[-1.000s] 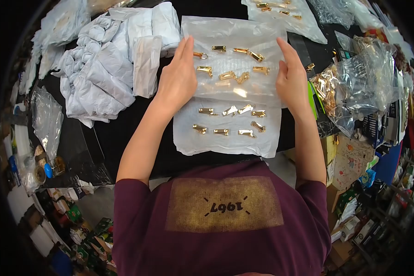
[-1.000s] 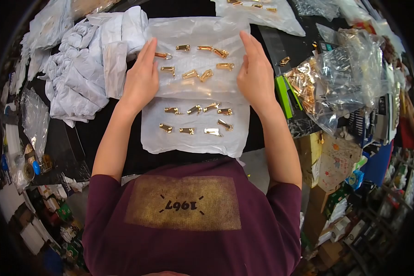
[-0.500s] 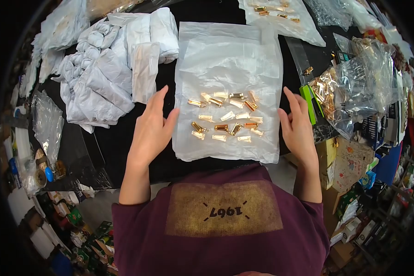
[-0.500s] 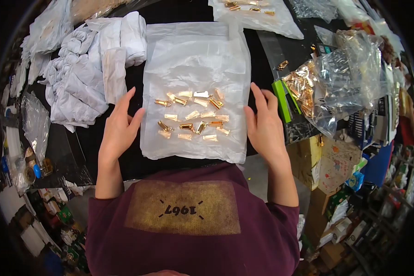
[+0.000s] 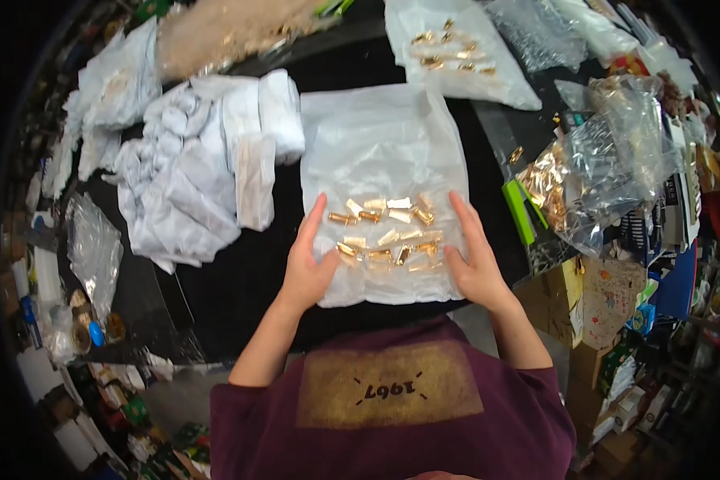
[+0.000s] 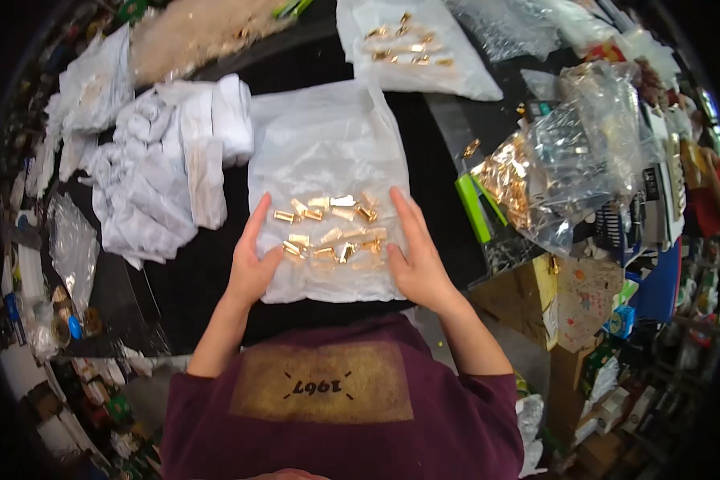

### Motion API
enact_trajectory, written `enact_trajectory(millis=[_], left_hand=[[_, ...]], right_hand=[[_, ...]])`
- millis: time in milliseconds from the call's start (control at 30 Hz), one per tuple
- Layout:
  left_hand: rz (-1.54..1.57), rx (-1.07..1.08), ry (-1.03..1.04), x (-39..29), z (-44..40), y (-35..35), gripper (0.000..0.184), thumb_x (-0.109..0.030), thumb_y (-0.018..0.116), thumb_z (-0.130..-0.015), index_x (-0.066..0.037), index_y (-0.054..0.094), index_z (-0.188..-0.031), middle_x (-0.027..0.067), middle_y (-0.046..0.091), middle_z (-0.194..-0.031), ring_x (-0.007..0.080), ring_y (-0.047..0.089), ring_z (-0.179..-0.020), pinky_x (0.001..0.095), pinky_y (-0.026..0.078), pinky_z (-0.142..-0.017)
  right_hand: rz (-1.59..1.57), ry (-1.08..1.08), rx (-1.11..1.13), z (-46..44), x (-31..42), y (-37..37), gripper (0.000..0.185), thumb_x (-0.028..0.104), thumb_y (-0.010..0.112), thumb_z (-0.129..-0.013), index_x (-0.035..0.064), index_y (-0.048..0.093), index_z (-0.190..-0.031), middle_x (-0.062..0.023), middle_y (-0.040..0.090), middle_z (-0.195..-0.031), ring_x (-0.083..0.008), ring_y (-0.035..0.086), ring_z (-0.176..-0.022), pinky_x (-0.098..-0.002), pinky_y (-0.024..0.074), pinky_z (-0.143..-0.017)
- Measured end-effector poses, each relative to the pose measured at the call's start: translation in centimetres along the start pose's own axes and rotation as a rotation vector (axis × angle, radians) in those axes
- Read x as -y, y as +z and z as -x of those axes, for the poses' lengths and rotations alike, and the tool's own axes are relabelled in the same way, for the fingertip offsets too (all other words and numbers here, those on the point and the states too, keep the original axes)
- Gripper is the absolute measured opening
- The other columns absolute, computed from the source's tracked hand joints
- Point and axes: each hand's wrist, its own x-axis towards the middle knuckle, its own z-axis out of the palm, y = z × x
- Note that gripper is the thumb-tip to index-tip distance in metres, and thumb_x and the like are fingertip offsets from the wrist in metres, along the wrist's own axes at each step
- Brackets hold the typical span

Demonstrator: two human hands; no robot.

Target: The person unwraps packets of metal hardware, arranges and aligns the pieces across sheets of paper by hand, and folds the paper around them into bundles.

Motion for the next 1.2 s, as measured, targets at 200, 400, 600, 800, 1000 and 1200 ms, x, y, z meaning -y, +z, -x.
enact_trajectory(millis=[200, 400, 600, 800, 1000, 1200], left_hand=[[-0.034, -0.014, 0.098, -6.6, -2.8, -1.0, 0.075, 0.008, 0.047, -0.079, 0.004, 0.029, -0.152, 0.0185, 0.036, -0.154, 0.0262, 0.034, -0.143, 0.0339, 0.024, -0.117], [-0.007, -0.058, 0.237, -10.5, -11.8, -1.8, 0.074, 0.007, 0.047, -0.078, 0.005, 0.032, -0.15, 0.0203, 0.039, -0.152, 0.0259, 0.039, -0.14, 0.033, 0.027, -0.116], [-0.024, -0.076, 0.153, -8.5, -25.3, 2.3, 0.074, 0.001, 0.055, -0.078, 0.005, 0.034, -0.149, 0.0224, 0.044, -0.148, 0.0272, 0.044, -0.136, 0.0321, 0.032, -0.112], [-0.207, -0.08, 0.216, 0.8, -33.1, 7.7, 0.066, -0.007, 0.06, -0.083, 0.005, 0.039, -0.145, 0.0243, 0.045, -0.146, 0.0321, 0.051, -0.129, 0.0348, 0.039, -0.109], [-0.137, -0.159, 0.233, 0.0, -24.8, 8.3, 0.05, 0.006, 0.054, -0.089, -0.001, 0.045, -0.138, 0.0195, 0.035, -0.149, 0.02, 0.067, -0.089, 0.0266, 0.054, -0.072], [-0.16, 0.144, 0.121, -4.0, -16.3, 3.7, 0.039, 0.002, 0.053, -0.094, -0.003, 0.05, -0.133, 0.0101, 0.044, -0.141, 0.0134, 0.066, -0.087, 0.0239, 0.053, -0.066]], right_hand=[[0.021, -0.143, 0.026, -4.2, 2.9, -3.5, 0.074, -0.009, 0.05, -0.081, 0.0005, 0.03, -0.152, -0.0192, 0.034, -0.154, -0.031, 0.031, -0.145, -0.0366, 0.0213, -0.119], [0.099, -0.317, -0.048, -13.4, 3.9, -8.4, 0.073, -0.009, 0.049, -0.08, 0.0036, 0.035, -0.15, -0.02, 0.04, -0.151, -0.031, 0.035, -0.143, -0.0359, 0.0246, -0.118], [0.287, -0.329, -0.155, -23.6, -0.7, -14.1, 0.071, -0.007, 0.049, -0.079, 0.0057, 0.039, -0.148, -0.0201, 0.042, -0.149, -0.0328, 0.04, -0.139, -0.0358, 0.0302, -0.116], [0.661, -0.027, -0.036, -29.3, -7.4, -19.6, 0.069, -0.001, 0.055, -0.079, 0.0079, 0.043, -0.146, -0.0197, 0.043, -0.149, -0.0312, 0.044, -0.136, -0.0351, 0.0383, -0.11], [1.018, 0.235, -0.517, -31.3, -7.9, -22.6, 0.079, 0.019, 0.068, -0.08, 0.0193, 0.035, -0.151, -0.0212, 0.039, -0.151, -0.0394, 0.043, -0.135, -0.0462, 0.0416, -0.107], [0.901, 0.441, -0.624, -34.4, -13.1, -23.0, 0.065, 0.031, 0.065, -0.087, 0.0149, 0.042, -0.146, -0.0216, 0.045, -0.145, -0.0445, 0.047, -0.13, -0.0545, 0.043, -0.103]])
